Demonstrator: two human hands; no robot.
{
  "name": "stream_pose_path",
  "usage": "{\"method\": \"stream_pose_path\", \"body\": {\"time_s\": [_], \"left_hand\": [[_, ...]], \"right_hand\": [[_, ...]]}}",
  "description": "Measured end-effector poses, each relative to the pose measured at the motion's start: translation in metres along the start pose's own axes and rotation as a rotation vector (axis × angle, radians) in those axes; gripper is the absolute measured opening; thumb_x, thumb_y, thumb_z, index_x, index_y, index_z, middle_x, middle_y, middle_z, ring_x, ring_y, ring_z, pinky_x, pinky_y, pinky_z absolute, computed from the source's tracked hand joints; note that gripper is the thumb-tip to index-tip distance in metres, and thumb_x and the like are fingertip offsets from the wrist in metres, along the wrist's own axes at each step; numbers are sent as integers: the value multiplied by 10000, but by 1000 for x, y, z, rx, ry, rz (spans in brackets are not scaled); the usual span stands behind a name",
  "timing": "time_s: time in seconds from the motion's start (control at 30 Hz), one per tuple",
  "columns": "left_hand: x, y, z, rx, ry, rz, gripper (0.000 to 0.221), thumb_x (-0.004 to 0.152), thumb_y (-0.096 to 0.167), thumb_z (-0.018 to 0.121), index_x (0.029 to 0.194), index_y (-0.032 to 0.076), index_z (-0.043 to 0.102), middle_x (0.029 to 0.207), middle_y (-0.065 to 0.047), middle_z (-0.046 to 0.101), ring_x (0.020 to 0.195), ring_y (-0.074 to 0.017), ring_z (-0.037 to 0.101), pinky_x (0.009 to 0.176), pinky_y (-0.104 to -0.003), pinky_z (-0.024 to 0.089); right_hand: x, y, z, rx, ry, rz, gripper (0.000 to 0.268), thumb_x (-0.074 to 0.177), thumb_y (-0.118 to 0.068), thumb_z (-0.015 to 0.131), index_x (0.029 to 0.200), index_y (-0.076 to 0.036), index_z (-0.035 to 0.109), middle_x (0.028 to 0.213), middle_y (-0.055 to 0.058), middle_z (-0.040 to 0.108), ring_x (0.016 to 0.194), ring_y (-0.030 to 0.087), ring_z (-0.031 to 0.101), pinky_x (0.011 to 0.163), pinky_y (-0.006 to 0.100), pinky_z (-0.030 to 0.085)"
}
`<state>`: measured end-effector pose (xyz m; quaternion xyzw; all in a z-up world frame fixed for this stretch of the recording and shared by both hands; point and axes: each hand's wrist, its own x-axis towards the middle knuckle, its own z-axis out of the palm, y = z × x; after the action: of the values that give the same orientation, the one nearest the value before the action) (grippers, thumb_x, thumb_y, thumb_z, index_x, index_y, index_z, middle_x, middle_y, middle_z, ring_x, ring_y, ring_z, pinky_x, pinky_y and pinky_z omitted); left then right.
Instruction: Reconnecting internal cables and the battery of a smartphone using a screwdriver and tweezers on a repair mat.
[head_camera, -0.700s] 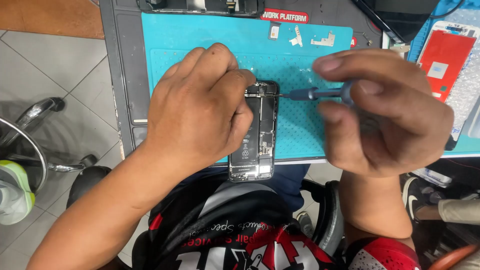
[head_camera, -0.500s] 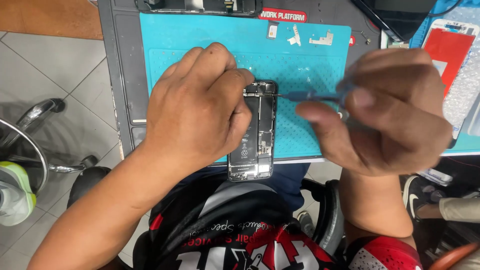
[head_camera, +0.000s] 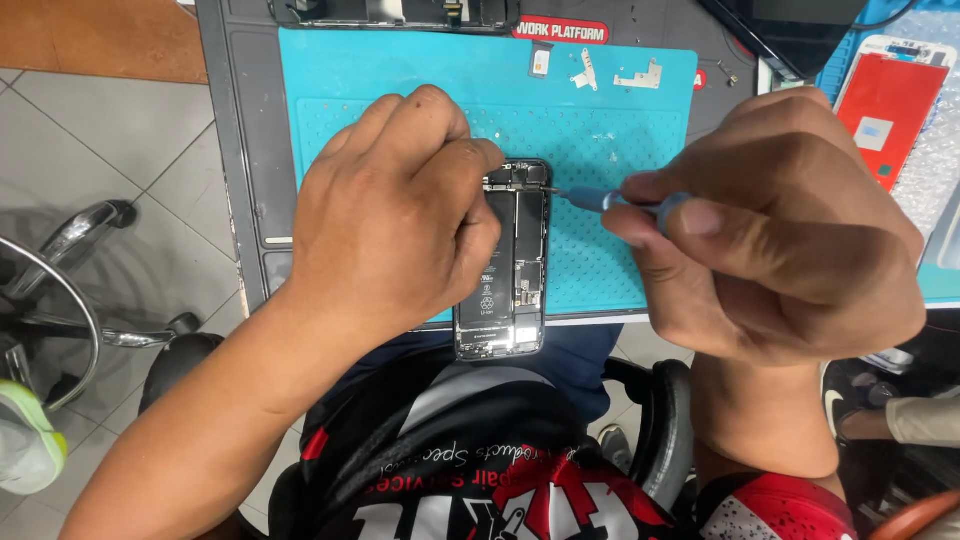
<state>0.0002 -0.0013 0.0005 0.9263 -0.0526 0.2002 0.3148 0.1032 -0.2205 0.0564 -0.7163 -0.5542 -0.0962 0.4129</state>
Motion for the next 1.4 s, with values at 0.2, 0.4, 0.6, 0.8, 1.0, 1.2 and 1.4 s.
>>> {"method": "stream_pose_path", "body": {"time_s": [0.2,0.4,0.6,0.8,1.0,1.2,1.4], "left_hand": [[0,0,1,-2,16,4,143,824,-4,648,953,17,704,938,-74,469,751,-295,489,526,-411,410],[2,3,-3,1,-13,8,145,839,17,662,981,24,691,959,-92,492,769,-312,495,546,-428,412],[18,1,-21,-19,-197,-76,141,1029,103,625,1142,24,654,951,-133,630,808,-400,616,554,-527,469],[70,4,-20,371,-776,-183,185,602,-117,559,715,29,567,788,-163,565,677,-485,606,482,-545,483],[96,18,-10,469,-875,-92,252,716,-73,588,837,110,712,870,-172,713,811,-476,711,525,-563,579],[94,5,-2,443,-886,-69,169,794,73,607,897,74,742,936,-197,738,825,-483,729,581,-571,598],[68,-6,-10,152,-493,-70,149,910,126,504,969,-11,504,770,-244,602,603,-543,551,483,-633,402]], "right_hand": [[5,4,1,119,-29,39,258,1099,121,596,1309,-3,513,1155,238,679,1027,430,789,927,494,550],[10,-8,5,39,57,47,152,1028,162,643,1055,55,538,862,297,719,798,381,807,733,432,448],[6,-13,1,133,37,136,270,1023,200,640,1119,29,454,938,276,694,948,412,793,860,455,547],[-37,-9,0,44,520,110,263,1018,9,635,1215,-36,467,1109,162,484,806,413,623,728,465,474],[-58,-24,-6,-46,457,218,276,1027,41,613,1216,-38,429,889,293,547,789,417,650,741,432,493],[-68,-7,7,-33,454,131,329,998,51,654,1234,-6,432,958,249,495,739,479,700,608,451,562],[-71,-5,4,-99,420,115,335,1013,45,633,1260,1,412,1107,213,447,767,475,710,640,435,537]]}}
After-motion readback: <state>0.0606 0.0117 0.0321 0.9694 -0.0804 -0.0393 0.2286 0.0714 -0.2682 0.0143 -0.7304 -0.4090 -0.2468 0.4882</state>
